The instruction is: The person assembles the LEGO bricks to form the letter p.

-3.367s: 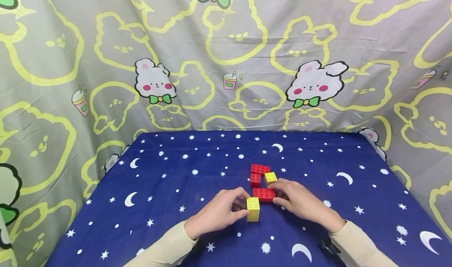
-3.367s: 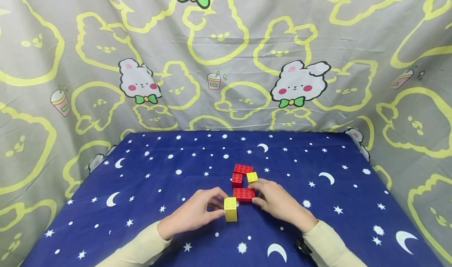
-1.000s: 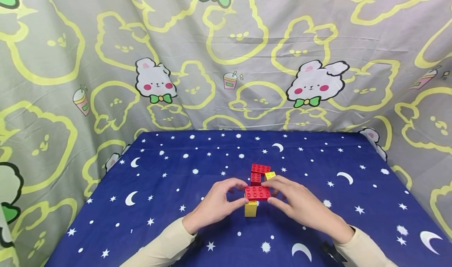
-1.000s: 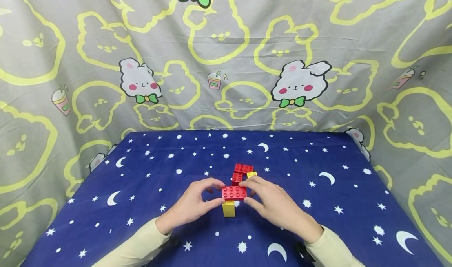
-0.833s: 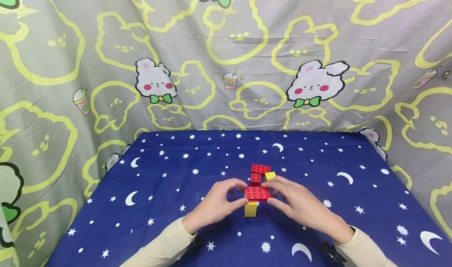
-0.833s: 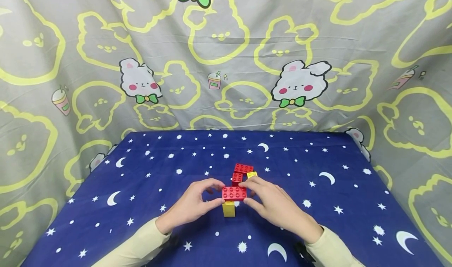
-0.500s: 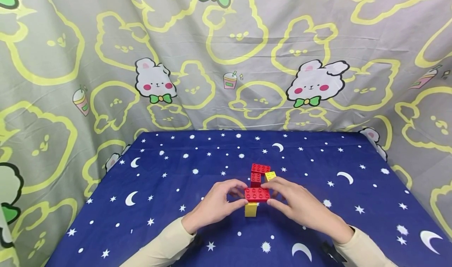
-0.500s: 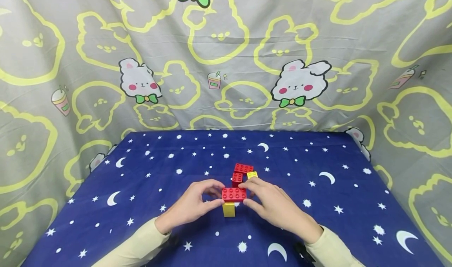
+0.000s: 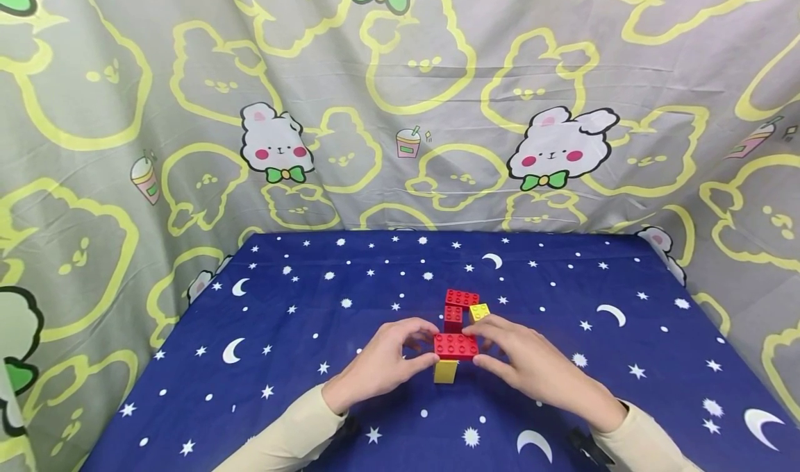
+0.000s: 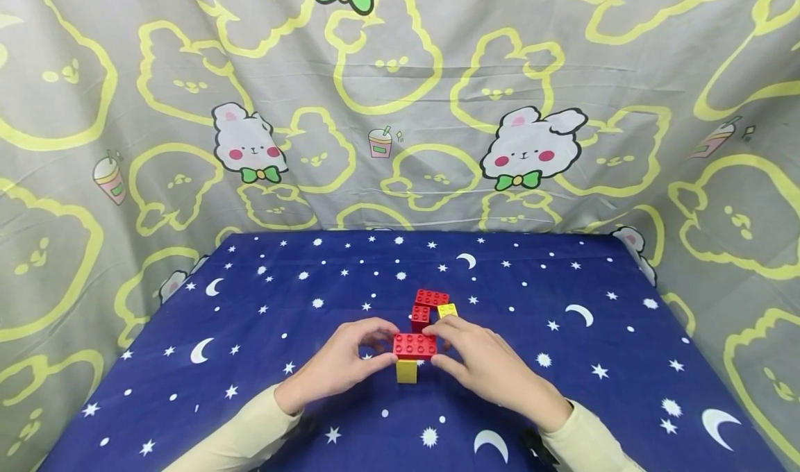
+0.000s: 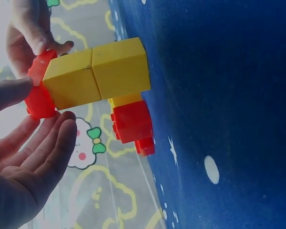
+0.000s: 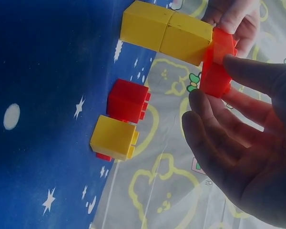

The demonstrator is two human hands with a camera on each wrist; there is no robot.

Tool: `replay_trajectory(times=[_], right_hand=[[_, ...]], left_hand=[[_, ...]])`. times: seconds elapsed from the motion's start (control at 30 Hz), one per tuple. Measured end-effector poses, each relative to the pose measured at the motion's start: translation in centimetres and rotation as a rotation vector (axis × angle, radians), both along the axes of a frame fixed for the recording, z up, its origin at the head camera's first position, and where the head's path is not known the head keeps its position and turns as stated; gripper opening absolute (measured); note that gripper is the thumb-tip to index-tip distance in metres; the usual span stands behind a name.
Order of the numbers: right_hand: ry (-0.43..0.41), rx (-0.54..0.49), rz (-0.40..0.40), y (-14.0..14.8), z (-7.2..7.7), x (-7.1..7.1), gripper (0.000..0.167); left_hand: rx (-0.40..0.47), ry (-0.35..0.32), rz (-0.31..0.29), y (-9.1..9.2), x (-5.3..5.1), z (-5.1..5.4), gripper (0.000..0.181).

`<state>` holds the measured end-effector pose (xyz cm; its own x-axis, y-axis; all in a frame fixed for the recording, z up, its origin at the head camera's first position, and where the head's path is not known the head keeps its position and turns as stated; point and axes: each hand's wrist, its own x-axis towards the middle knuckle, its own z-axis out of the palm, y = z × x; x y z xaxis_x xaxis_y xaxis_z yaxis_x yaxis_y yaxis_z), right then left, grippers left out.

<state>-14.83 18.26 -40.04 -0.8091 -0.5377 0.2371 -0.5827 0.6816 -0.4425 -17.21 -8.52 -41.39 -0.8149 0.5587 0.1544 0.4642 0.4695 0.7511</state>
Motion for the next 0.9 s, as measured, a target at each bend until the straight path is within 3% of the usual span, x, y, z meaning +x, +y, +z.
replay_trajectory(times=[0.9], right_hand=[[-0.001,0.009,0.002,-0.05,0.17,0.04,0.038]], left_hand=[[0.008,-0.005,-0.016,0.17,-0.05,-0.12,0.029]])
